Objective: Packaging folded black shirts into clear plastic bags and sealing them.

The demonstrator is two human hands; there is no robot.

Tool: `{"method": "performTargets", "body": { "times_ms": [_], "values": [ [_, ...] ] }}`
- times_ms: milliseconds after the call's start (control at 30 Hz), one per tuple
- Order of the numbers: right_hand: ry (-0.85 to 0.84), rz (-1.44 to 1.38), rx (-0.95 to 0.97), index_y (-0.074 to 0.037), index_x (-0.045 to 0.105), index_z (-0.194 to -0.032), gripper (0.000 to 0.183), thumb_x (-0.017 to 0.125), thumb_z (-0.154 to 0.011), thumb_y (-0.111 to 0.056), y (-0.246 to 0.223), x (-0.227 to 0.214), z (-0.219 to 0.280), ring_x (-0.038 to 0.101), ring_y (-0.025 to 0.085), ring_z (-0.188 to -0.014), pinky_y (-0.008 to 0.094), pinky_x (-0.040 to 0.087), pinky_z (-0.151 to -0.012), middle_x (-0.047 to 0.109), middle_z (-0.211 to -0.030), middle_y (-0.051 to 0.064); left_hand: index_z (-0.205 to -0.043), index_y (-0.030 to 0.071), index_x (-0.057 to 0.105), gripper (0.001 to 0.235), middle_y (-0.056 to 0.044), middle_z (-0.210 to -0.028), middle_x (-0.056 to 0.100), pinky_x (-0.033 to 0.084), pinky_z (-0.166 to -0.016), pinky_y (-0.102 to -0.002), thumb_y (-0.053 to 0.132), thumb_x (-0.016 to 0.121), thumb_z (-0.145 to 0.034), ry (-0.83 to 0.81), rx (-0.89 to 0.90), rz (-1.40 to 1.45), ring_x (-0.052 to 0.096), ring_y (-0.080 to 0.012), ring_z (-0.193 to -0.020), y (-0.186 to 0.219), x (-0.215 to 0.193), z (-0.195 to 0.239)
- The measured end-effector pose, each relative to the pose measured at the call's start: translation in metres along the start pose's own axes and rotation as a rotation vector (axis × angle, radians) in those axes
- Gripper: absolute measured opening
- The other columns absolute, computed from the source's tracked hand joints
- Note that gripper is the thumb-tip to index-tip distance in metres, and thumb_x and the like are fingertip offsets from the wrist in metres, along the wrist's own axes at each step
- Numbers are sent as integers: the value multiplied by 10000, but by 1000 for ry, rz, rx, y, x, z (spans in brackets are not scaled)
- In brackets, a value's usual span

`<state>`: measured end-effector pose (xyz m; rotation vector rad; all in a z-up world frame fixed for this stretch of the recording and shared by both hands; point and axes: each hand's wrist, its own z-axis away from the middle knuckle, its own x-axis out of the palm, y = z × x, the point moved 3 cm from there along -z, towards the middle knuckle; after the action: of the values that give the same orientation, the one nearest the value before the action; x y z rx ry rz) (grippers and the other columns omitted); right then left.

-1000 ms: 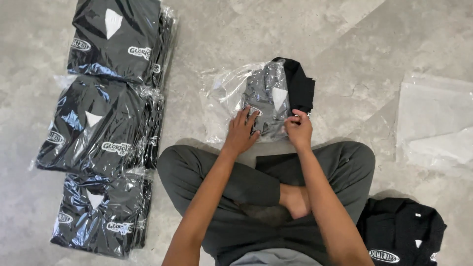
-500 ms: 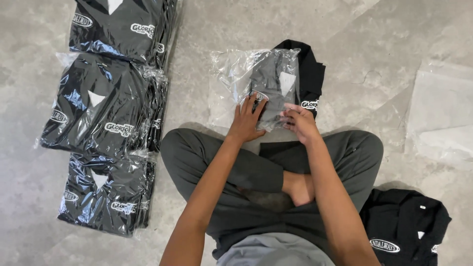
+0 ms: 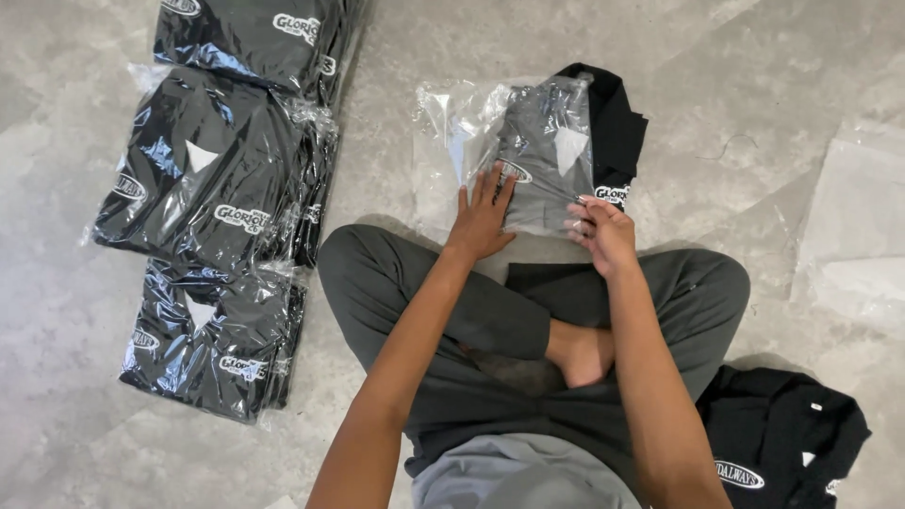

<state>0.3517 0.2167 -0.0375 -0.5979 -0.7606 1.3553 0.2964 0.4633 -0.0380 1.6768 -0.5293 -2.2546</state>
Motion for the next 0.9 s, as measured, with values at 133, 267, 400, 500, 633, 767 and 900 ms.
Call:
{"method": "performTargets", "body": {
  "times_ms": [133, 267, 400, 500, 633, 767, 900],
  "values": [
    [27, -31, -3, -118, 713, -1197, 198, 583, -1051, -152, 5, -7, -2, 798, 240, -779, 389, 697, -680, 786, -1016, 119, -1737, 179, 80, 1099, -150, -1786, -58, 139, -1272, -704, 339, 790, -913, 9, -10, 25, 87, -456, -1623, 3, -5, 3],
    [17, -25, -14, -109, 705, -1200, 189, 593, -1053, -150, 7, -8, -1, 804, 293, -843, 413, 693, -701, 780, -1050, 148, -1736, 187, 100, 1088, -148, -1787, -43, 141, -1282, -689, 318, 796, -910, 10, -3, 32, 96, -442, -1627, 5, -11, 3],
    [-3, 40, -38, -96, 691, -1191, 183, 656, -1018, -141, 1, -2, 6, 789, 239, -814, 391, 684, -688, 776, -1056, 114, -1737, 243, 122, 1074, -81, -1797, -21, 106, -1270, -723, 345, 773, -889, -18, 67, 21, 47, -441, -1631, 11, -17, 8],
    [21, 99, -92, -91, 651, -1239, 236, 685, -1012, -146, -3, 4, 11, 769, 192, -760, 341, 677, -632, 771, -1048, 116, -1730, 280, 165, 1043, -31, -1802, 1, 64, -1265, -738, 399, 749, -875, -31, 111, -56, 22, -428, -1636, 17, -18, 10],
    [137, 264, -212, -98, 668, -1231, 271, 749, -989, -188, -10, 3, 2, 650, 99, -597, 267, 627, -505, 759, -916, 55, -1728, 302, 173, 1014, -1, -1802, -5, 82, -1270, -733, 390, 730, -885, -47, 131, -101, 13, -403, -1641, 14, -12, 10],
    [244, 565, -497, -128, 706, -1161, 236, 802, -947, -148, -10, -12, -28, 728, 191, -647, 307, 606, -511, 758, -874, 78, -1730, 303, 185, 949, -1, -1803, 0, 111, -1261, -738, 360, 687, -927, -40, 146, -48, 7, -414, -1638, 11, -8, 8],
    [261, 770, -700, -92, 697, -1208, 346, 831, -889, -71, -42, 11, -12, 727, 261, -721, 361, 589, -639, 723, -907, 105, -1727, 314, 195, 932, 15, -1804, 6, 118, -1265, -731, 366, 683, -934, -58, 164, -73, -19, -410, -1638, 11, -6, 6]
  ]
}}
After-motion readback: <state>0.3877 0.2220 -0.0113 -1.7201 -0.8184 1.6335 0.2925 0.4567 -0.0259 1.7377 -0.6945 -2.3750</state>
